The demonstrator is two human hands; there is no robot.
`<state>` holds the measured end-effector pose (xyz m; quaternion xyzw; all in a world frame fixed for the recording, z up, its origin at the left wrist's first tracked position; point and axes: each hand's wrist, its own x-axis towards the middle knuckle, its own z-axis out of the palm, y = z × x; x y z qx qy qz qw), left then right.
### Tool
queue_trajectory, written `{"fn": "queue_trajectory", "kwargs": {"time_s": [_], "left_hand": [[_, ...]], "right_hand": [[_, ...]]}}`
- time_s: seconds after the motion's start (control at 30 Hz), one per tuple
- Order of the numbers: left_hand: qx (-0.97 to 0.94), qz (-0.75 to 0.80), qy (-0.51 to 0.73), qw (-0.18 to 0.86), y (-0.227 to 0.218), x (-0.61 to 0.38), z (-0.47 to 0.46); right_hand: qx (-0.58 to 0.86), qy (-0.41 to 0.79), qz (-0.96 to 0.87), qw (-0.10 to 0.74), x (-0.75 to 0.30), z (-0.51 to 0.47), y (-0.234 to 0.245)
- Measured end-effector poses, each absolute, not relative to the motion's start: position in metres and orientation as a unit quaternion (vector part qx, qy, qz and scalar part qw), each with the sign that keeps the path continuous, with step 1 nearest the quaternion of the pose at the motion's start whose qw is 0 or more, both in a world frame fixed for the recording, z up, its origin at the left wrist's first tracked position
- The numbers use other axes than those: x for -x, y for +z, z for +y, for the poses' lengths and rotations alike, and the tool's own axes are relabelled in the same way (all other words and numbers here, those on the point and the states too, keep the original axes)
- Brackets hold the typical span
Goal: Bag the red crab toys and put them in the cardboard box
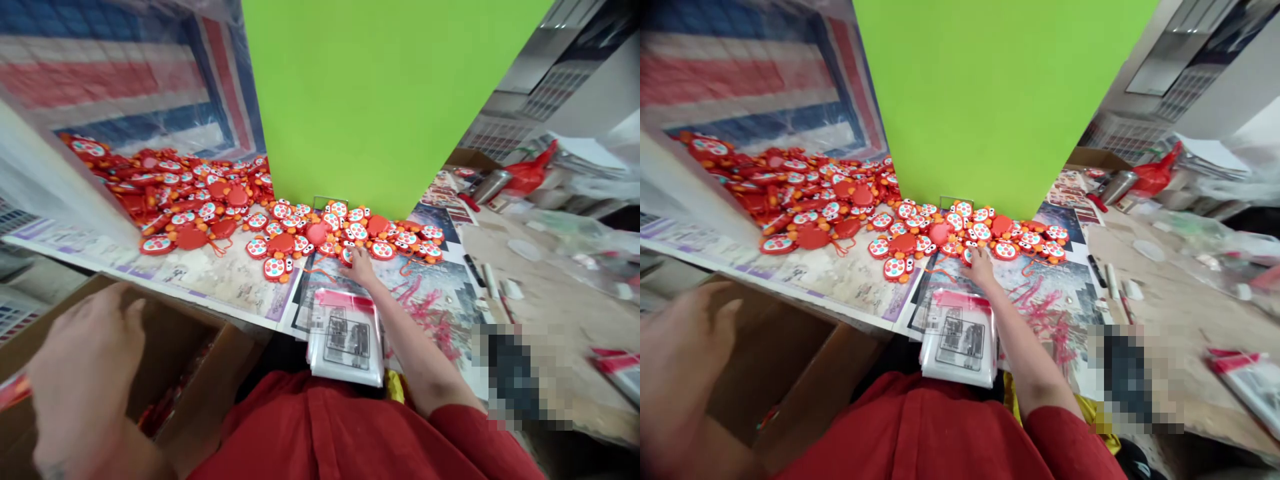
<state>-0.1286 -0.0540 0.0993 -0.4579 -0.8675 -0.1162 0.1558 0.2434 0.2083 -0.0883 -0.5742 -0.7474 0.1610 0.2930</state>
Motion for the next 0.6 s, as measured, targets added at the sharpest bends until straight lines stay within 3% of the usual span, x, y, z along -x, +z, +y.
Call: {"fn": "queue_trajectory", "kwargs": {"time_s": [0.07, 0.2, 0.37, 0.5, 0.6], "left_hand": [[0.524, -0.829, -0.128, 0.149, 0.089, 0.108, -0.037], [0.746, -0.650, -0.141, -0.028, 0.039, 0.042, 0.011], [0.844, -0.497, -0.025, -0.200, -0.026, -0.036, 0.023], [0.878, -0.428, 0.010, -0.213, -0.049, -0.058, 0.009], [0.898, -0.392, -0.001, -0.197, -0.046, -0.060, -0.001]], "right_hand": [[0.574, 0.150, -0.750, 0.293, -0.242, 0.208, -0.091], [0.553, 0.185, -0.742, 0.330, -0.257, 0.197, -0.085], [0.544, 0.283, -0.631, 0.476, -0.292, 0.165, -0.073], [0.561, 0.302, -0.510, 0.578, -0.307, 0.131, -0.074], [0.570, 0.316, -0.460, 0.603, -0.307, 0.110, -0.075]]}}
